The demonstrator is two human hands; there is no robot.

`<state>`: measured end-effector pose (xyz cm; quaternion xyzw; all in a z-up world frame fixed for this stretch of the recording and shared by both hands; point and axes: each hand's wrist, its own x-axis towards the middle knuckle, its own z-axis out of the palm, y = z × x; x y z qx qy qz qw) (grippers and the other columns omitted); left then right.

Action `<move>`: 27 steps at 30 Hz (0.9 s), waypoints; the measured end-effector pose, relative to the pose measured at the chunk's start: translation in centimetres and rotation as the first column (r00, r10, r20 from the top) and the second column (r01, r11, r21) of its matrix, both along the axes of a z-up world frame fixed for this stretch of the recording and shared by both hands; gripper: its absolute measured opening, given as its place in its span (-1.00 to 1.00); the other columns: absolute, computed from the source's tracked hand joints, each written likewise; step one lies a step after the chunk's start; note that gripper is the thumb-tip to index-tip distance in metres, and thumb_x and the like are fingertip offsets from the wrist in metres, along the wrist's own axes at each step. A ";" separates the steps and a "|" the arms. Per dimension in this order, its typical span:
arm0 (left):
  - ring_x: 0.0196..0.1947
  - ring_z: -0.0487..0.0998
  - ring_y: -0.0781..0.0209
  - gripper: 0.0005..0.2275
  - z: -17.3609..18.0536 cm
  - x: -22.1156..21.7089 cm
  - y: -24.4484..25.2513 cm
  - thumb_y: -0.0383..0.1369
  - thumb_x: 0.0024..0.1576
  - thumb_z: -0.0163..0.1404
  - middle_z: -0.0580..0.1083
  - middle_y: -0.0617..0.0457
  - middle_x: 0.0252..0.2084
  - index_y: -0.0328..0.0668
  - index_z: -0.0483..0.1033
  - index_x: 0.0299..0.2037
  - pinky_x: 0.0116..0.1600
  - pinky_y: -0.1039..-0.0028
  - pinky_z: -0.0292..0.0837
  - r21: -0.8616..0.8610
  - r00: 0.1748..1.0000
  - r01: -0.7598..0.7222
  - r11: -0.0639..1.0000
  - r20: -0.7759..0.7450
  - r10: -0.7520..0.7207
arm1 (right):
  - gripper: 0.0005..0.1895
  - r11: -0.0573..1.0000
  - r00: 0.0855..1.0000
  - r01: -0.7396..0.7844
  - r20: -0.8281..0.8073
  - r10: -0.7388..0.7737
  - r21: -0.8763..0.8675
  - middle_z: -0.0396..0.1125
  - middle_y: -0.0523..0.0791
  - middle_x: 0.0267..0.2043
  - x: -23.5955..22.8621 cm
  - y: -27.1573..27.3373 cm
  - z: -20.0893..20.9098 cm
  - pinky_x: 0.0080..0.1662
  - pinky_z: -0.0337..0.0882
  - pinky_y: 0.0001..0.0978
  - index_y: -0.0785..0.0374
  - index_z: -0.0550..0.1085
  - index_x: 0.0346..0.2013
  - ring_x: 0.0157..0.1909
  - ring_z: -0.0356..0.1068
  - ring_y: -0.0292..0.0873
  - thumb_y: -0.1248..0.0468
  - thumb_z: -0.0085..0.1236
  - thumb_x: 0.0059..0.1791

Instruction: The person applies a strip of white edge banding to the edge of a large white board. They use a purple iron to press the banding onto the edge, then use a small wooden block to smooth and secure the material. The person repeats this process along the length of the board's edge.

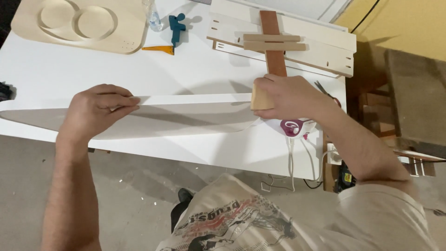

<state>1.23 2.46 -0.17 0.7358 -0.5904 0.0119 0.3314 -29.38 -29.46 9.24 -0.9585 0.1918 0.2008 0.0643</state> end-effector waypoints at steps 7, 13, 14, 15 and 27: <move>-0.20 0.65 0.09 -0.94 1.6 -1.5 -1.2 -0.44 0.09 0.32 0.65 0.03 -0.20 -0.14 0.74 -0.27 -0.17 0.51 0.55 -0.019 0.999 0.014 1.000 0.033 -0.014 | -0.32 0.958 0.958 -0.282 0.029 0.284 -0.059 0.42 -0.08 -0.16 6.4 3.5 0.3 -0.19 0.54 -0.04 0.12 0.39 0.16 -0.18 0.54 0.05 -0.22 0.10 -0.10; -0.14 0.64 0.07 -0.93 1.4 -2.0 -2.4 -0.40 0.05 0.33 0.64 0.08 -0.20 -0.06 0.73 -0.30 -0.12 0.40 0.55 -0.009 1.000 0.009 1.000 -0.018 -0.009 | -0.37 0.905 0.902 -0.417 0.085 0.424 -0.083 0.42 -0.05 -0.25 12.2 7.3 -0.7 -0.29 0.52 0.00 0.22 0.43 0.09 -0.31 0.54 0.07 -0.13 0.14 -0.11; -0.14 0.64 0.07 -0.93 1.3 -2.0 -2.4 -0.40 0.05 0.33 0.64 0.08 -0.20 -0.06 0.73 -0.30 -0.12 0.40 0.55 -0.012 1.000 0.007 1.000 -0.019 -0.007 | -0.37 0.904 0.901 -0.419 0.083 0.426 -0.086 0.42 -0.05 -0.25 12.8 7.8 -0.9 -0.29 0.52 0.00 0.22 0.43 0.09 -0.31 0.54 0.07 -0.13 0.14 -0.11; -0.14 0.64 0.07 -0.93 1.3 -2.0 -2.5 -0.39 0.05 0.33 0.64 0.09 -0.20 -0.04 0.73 -0.30 -0.12 0.39 0.54 -0.010 1.000 0.006 1.000 -0.019 -0.007 | -0.36 0.894 0.888 -0.440 0.108 0.448 -0.087 0.41 -0.04 -0.27 13.4 8.3 -1.2 -0.31 0.52 0.02 0.25 0.42 0.09 -0.32 0.54 0.07 -0.12 0.15 -0.11; -0.13 0.64 0.13 -0.93 1.0 -1.0 -2.1 -0.36 0.11 0.30 0.65 0.13 -0.16 0.00 0.74 -0.24 -0.13 0.49 0.53 0.029 1.000 0.002 1.000 0.027 -0.003 | -0.31 0.996 0.996 -0.083 -0.022 0.083 -0.006 0.42 0.00 0.06 3.4 2.0 2.1 0.02 0.46 0.11 0.10 0.36 0.26 0.03 0.49 0.19 -0.15 0.13 -0.08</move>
